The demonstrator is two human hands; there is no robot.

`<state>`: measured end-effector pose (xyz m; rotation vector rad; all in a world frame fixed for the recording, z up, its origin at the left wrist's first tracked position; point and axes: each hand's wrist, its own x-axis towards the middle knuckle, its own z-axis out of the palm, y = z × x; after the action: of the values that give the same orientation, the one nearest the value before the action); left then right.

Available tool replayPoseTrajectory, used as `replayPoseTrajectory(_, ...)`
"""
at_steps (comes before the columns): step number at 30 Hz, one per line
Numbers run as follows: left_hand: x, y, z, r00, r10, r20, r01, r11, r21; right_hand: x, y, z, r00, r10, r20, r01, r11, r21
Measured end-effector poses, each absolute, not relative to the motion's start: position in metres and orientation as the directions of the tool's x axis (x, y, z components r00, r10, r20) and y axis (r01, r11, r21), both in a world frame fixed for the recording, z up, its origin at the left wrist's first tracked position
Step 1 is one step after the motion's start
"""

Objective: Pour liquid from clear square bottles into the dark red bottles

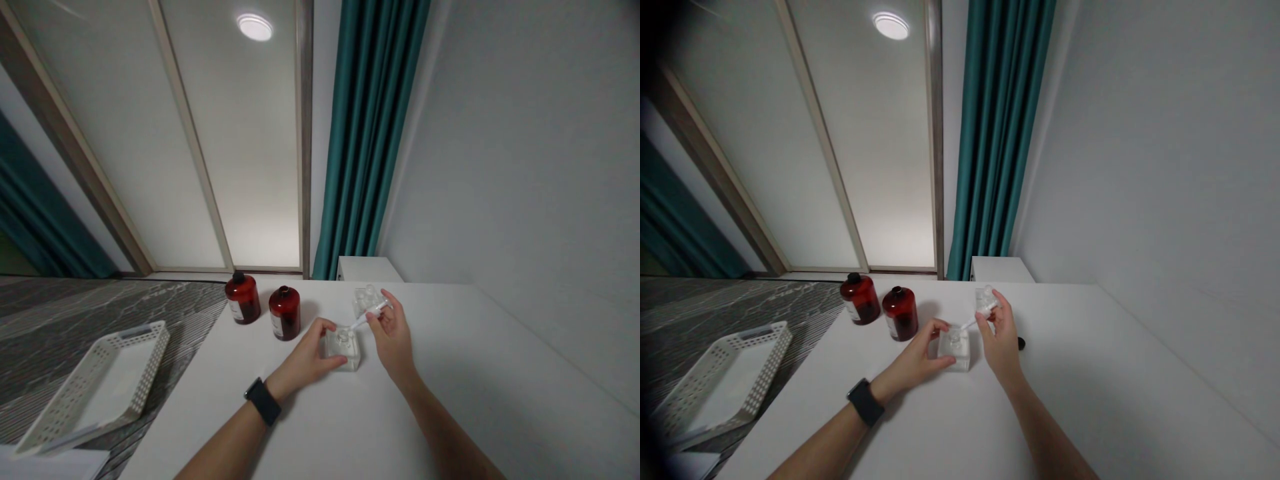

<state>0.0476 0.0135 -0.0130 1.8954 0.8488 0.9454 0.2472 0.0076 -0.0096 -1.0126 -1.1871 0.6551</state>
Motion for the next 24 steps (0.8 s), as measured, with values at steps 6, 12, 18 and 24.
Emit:
replayPoseTrajectory(6,0.0484,0.0143,-0.0151,0.48,0.828,0.29,0.185,-0.419,0.889,0.2474,0.0078,-0.0101,0.292,0.841,0.456,0.08,0.454,-0.887)
replayPoseTrajectory(12,0.0486,0.0159,-0.0181,0.478,0.825,0.302,0.181,-0.429,0.885,0.2462,0.0071,-0.0089,0.253,0.865,0.434,0.049,0.436,-0.898)
replayPoseTrajectory(18,0.0487,0.0151,-0.0156,0.482,0.824,0.298,0.185,-0.428,0.885,0.245,0.0069,-0.0083,0.231,0.881,0.413,-0.001,0.425,-0.905)
replayPoseTrajectory(24,0.0469,0.0155,-0.018,0.48,0.824,0.301,0.181,-0.429,0.885,0.2422,0.0038,-0.0037,0.306,0.845,0.439,0.001,0.46,-0.888)
